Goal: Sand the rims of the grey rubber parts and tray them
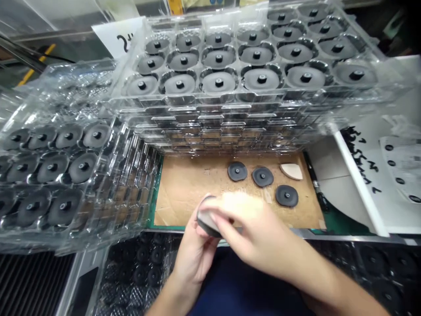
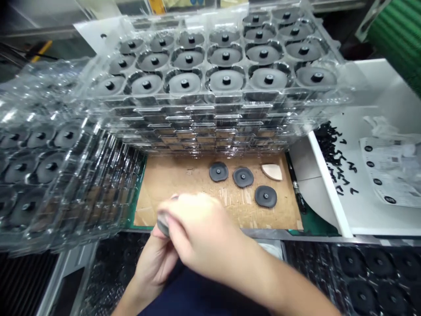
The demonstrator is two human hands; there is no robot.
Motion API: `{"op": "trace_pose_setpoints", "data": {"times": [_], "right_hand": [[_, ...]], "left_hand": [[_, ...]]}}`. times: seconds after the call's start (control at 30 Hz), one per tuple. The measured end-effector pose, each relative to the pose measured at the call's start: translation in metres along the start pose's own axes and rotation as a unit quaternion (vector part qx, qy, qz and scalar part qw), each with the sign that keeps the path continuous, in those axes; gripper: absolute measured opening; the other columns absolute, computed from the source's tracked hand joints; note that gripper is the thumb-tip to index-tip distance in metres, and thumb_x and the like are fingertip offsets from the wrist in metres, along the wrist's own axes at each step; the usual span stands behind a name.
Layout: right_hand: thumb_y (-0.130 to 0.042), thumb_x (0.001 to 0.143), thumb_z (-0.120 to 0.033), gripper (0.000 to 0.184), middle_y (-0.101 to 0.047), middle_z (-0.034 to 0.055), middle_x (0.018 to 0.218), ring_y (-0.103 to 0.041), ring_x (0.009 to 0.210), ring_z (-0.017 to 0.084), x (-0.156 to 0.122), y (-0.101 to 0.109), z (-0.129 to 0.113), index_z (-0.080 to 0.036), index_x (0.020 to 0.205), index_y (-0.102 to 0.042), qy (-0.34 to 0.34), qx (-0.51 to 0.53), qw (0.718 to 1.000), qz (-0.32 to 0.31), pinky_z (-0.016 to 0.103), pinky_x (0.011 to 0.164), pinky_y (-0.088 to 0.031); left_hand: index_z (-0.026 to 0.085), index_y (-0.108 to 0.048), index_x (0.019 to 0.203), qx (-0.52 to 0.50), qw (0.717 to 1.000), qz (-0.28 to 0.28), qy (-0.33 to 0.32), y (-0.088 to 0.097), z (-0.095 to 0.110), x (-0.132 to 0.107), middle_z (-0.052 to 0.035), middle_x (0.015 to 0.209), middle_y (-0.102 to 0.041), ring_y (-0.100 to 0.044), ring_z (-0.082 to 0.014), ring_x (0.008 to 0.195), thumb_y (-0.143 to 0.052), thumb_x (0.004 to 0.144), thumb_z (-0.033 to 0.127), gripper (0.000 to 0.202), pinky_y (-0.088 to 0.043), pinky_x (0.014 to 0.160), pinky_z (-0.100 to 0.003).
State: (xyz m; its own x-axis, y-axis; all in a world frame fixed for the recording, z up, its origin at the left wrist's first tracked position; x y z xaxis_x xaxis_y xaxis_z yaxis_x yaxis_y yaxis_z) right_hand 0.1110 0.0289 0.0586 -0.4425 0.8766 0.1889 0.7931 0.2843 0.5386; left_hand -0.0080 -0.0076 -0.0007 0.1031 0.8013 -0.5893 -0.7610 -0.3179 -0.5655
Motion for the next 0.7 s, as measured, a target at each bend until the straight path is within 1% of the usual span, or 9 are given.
{"op": "trace_pose_setpoints", "data": {"times": [0.1, 0.13, 0.23, 0.27, 0.4, 0.43, 0.5, 0.6, 0.7], "right_hand": [[-0.039, 0.092, -0.014, 0.027, -0.067, 0.0092, 0.089, -0.058, 0.077, 0.017, -0.005, 0.001, 0.001, -0.009, 0.106, -0.061, 0.033, -0.026, 0.994, 0.096, 0.031, 0.071, -0.046], [-0.040, 0.091, -0.013, 0.026, -0.067, 0.0085, 0.089, -0.058, 0.076, 0.016, -0.007, 0.002, 0.001, -0.010, 0.108, -0.060, 0.039, -0.008, 0.996, 0.086, 0.030, 0.070, -0.046], [-0.045, 0.089, -0.010, 0.023, -0.067, 0.0023, 0.084, -0.057, 0.070, 0.013, -0.013, 0.005, -0.001, -0.016, 0.103, -0.062, 0.018, 0.045, 0.999, -0.015, 0.025, 0.065, -0.045], [-0.046, 0.089, -0.010, 0.022, -0.068, 0.0017, 0.085, -0.057, 0.070, 0.013, -0.013, 0.005, -0.001, -0.017, 0.101, -0.062, 0.009, 0.037, 0.999, -0.020, 0.025, 0.066, -0.044], [-0.041, 0.091, -0.013, 0.024, -0.068, 0.0093, 0.092, -0.059, 0.078, 0.018, -0.006, 0.000, -0.002, -0.009, 0.104, -0.061, 0.037, -0.039, 0.995, 0.090, 0.031, 0.069, -0.043], [-0.041, 0.090, -0.013, 0.025, -0.068, 0.0098, 0.091, -0.059, 0.077, 0.018, -0.007, -0.001, -0.002, -0.008, 0.106, -0.060, 0.050, -0.034, 0.994, 0.089, 0.031, 0.069, -0.043], [-0.042, 0.089, -0.011, 0.024, -0.068, 0.0064, 0.087, -0.058, 0.073, 0.016, -0.013, 0.001, -0.002, -0.011, 0.105, -0.060, 0.058, -0.004, 0.998, 0.033, 0.029, 0.066, -0.042], [-0.046, 0.088, -0.009, 0.021, -0.067, 0.0011, 0.079, -0.056, 0.065, 0.012, -0.026, 0.014, 0.000, -0.017, 0.100, -0.061, 0.003, -0.017, 0.999, -0.032, 0.026, 0.062, -0.039], [-0.044, 0.090, -0.012, 0.022, -0.062, 0.0024, 0.072, -0.050, 0.062, 0.015, -0.025, 0.026, 0.001, -0.015, 0.101, -0.063, -0.026, -0.131, 0.991, 0.012, 0.028, 0.060, -0.035]], "left_hand": [[0.020, -0.063, 0.110, -0.001, 0.999, -0.031, 0.016, -0.005, 0.004, 0.000, -0.0069, 0.101, -0.070, -0.063, -0.0228, 0.098, -0.078, 0.063, 0.030, 0.051, -0.047, 0.091, -0.031], [0.021, -0.063, 0.112, -0.003, 0.999, -0.034, 0.014, -0.006, 0.006, 0.001, -0.0064, 0.103, -0.069, -0.063, -0.0227, 0.099, -0.078, 0.062, 0.030, 0.053, -0.046, 0.093, -0.032], [0.026, -0.062, 0.113, -0.006, 1.000, -0.020, 0.004, -0.004, 0.011, 0.002, -0.0031, 0.104, -0.069, -0.064, -0.0205, 0.096, -0.080, 0.061, 0.029, 0.056, -0.048, 0.090, -0.030], [0.026, -0.064, 0.110, -0.006, 1.000, -0.020, 0.008, -0.003, 0.011, 0.002, -0.0021, 0.101, -0.070, -0.064, -0.0200, 0.094, -0.080, 0.059, 0.030, 0.053, -0.049, 0.088, -0.029], [0.024, -0.070, 0.091, -0.015, 0.998, -0.057, 0.037, -0.001, 0.008, 0.001, -0.0002, 0.090, -0.071, -0.064, -0.0177, 0.092, -0.080, 0.060, 0.033, 0.033, -0.048, 0.086, -0.025], [0.025, -0.070, 0.092, -0.022, 0.997, -0.062, 0.036, 0.000, 0.009, 0.000, 0.0001, 0.093, -0.071, -0.064, -0.0170, 0.094, -0.079, 0.061, 0.031, 0.032, -0.048, 0.087, -0.025], [0.029, -0.069, 0.097, -0.035, 0.997, -0.064, 0.024, 0.003, 0.011, 0.000, 0.0010, 0.101, -0.071, -0.064, -0.0164, 0.096, -0.081, 0.060, 0.028, 0.039, -0.048, 0.088, -0.024], [0.027, -0.069, 0.101, -0.040, 0.996, -0.070, 0.029, 0.003, 0.014, 0.000, -0.0005, 0.103, -0.070, -0.065, -0.0189, 0.093, -0.086, 0.048, 0.029, 0.056, -0.050, 0.084, -0.025], [0.023, -0.067, 0.106, -0.043, 0.996, -0.059, 0.048, -0.003, 0.012, 0.001, -0.0024, 0.106, -0.069, -0.062, -0.0181, 0.098, -0.085, 0.051, 0.025, 0.058, -0.048, 0.086, -0.022]]}}
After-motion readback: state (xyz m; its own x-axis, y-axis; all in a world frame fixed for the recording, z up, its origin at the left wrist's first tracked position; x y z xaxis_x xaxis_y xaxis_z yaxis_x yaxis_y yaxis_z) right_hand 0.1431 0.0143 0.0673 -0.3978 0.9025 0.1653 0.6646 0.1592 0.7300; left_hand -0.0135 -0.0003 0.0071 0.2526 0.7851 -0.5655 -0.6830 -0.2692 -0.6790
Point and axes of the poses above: each hand's wrist, its own x-axis towards the middle knuckle, its own y-axis out of the back of the hand, z = x × y, the point moved 1 cm from there along x, towards the middle knuckle
